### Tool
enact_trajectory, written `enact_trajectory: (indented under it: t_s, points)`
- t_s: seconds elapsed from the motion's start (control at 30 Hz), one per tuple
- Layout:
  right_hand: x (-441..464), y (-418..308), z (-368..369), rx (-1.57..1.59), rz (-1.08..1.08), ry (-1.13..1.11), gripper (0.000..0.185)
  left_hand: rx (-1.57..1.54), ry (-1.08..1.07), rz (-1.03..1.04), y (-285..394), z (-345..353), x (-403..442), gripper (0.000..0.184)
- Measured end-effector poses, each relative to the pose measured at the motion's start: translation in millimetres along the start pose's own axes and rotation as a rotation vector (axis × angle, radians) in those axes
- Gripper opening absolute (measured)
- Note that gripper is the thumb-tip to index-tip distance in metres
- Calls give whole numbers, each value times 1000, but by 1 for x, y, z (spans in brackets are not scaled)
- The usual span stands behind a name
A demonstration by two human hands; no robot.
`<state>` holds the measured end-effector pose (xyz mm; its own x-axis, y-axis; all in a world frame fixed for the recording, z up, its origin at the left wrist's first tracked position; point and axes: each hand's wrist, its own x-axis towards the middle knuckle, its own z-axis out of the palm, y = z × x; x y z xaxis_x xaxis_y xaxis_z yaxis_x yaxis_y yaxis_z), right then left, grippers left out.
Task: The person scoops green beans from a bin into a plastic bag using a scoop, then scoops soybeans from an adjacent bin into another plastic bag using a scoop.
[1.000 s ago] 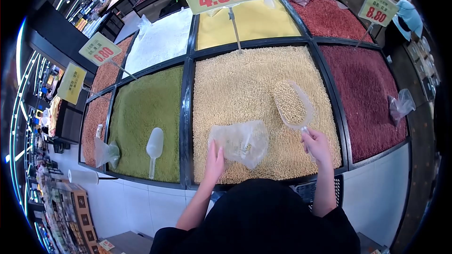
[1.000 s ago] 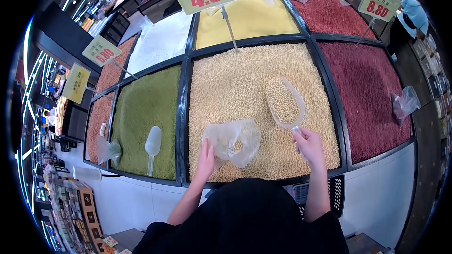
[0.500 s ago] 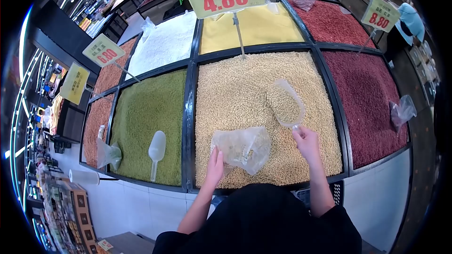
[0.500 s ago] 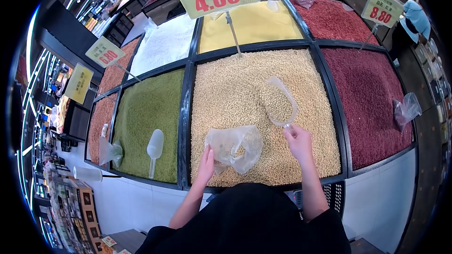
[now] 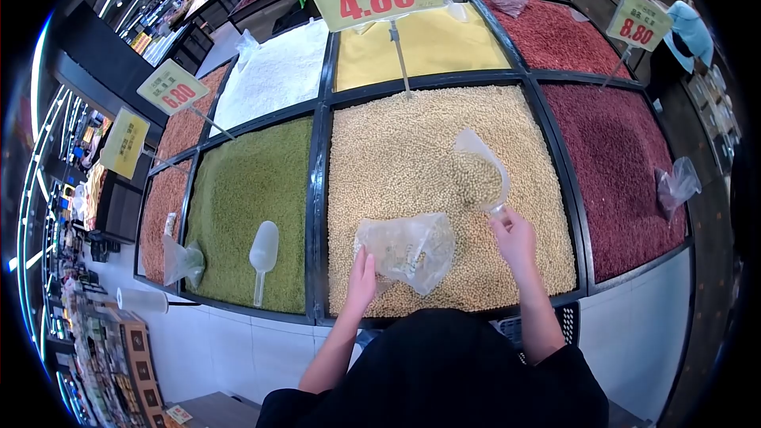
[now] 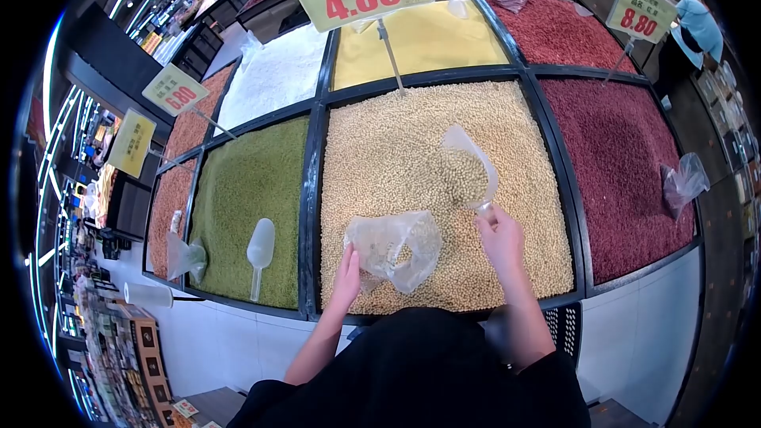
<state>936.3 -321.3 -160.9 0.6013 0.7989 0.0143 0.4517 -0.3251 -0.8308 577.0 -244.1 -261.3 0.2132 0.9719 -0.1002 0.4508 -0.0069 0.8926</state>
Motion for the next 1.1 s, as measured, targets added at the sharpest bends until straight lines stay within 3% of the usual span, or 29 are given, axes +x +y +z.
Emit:
enact_trajectory:
  t_s: [0.4,0.47,0.57,0.77,0.83,1.0,1.1]
  points:
    - [15,-14,-3,-227,-145,8,29,-51,8,-24,1,1,-1,58]
    - [17,-10,5,-278,-268,106,34,-80,25,-40,5,0,-3,58]
    - [19,-13,5,-421,-281,102,44,-103,57,-113,9,-2,-8,58]
    - [24,-2,3,-377,-241,194,55,-259,9,-141,24,-16,-23,56]
    - [23,7,-2,-415,-232,211,56,-164,56,-25,37,-21,-30,56]
    - [10,33,-9,-409,-276,316,52,-155,111,-65,12,-21,-38,54]
    - [-7,38,-14,-345,-379,413,47,-167,162,-48,34,-21,-48,47]
